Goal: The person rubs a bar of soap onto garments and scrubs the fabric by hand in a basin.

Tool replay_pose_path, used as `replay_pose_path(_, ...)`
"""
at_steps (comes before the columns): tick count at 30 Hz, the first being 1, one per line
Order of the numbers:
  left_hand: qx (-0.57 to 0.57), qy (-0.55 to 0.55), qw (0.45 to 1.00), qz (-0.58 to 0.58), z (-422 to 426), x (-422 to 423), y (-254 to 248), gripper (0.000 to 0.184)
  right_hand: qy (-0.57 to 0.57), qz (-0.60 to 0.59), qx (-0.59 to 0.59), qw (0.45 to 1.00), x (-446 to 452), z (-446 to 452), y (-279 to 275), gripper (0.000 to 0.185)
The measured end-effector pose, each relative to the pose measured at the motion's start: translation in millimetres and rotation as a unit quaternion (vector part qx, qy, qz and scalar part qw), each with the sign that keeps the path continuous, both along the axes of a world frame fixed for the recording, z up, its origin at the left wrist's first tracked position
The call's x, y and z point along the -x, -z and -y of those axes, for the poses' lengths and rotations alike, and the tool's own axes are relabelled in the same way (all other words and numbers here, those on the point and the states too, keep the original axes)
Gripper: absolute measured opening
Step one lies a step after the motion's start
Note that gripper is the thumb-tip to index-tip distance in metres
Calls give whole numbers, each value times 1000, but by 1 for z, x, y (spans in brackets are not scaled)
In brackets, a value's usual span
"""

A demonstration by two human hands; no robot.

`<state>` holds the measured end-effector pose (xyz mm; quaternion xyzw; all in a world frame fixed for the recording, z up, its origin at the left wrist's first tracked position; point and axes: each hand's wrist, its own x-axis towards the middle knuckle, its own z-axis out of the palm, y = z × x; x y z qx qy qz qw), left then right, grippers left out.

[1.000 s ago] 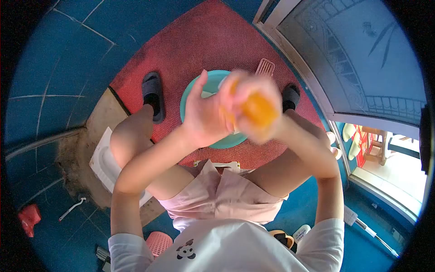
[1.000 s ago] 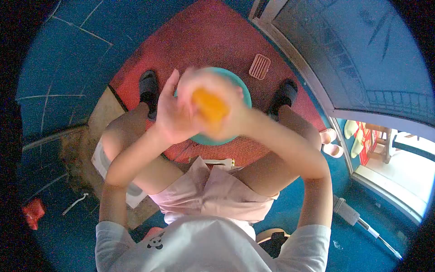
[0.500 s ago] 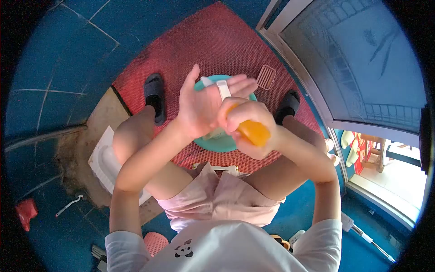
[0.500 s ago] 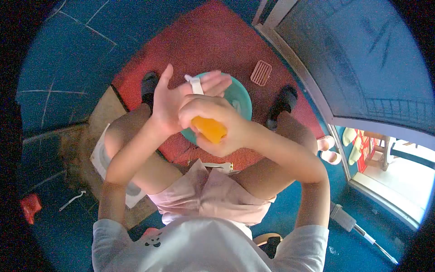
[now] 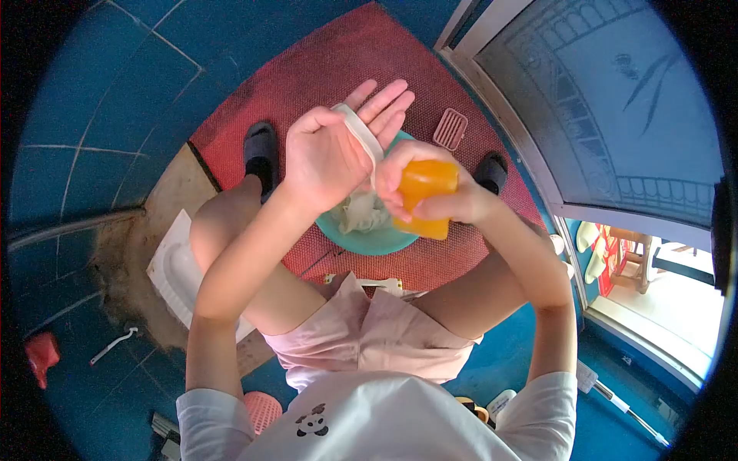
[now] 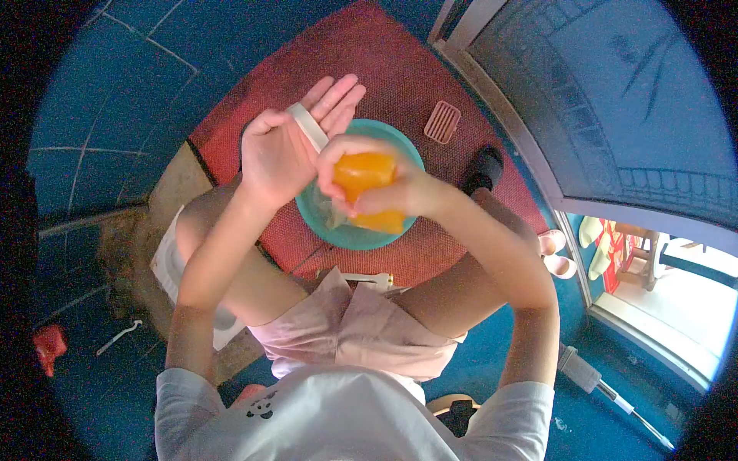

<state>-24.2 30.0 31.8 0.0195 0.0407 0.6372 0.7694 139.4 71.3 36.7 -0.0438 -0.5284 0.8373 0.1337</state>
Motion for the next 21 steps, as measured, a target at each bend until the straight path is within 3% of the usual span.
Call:
replay_pose_path(6,-98,6,980,-173,-4,8,11,69,48,-90,88,991,-4,-5,-16,34)
replay_pose_path(8,-20,-31,943,-330,2,4,5,50,44,-126,108,985,-9,-12,-17,36)
replay_pose_path(12,37,-33,936,-347,6,8,18,31,48,-149,137,978,-12,-11,-22,36)
replay_pose_path(14,29,19,959,-280,7,19,27,22,50,-139,148,978,-11,-8,-23,36)
replay_pose_path(15,28,19,959,-281,8,17,31,22,35,-136,152,978,-10,-7,-24,36)
replay_pose_path(17,128,-82,908,-390,9,6,30,21,22,-133,155,979,-8,-6,-25,36)
replay_pose_path(21,229,-112,888,-382,3,1,21,22,11,-124,164,979,-7,-8,-25,35)
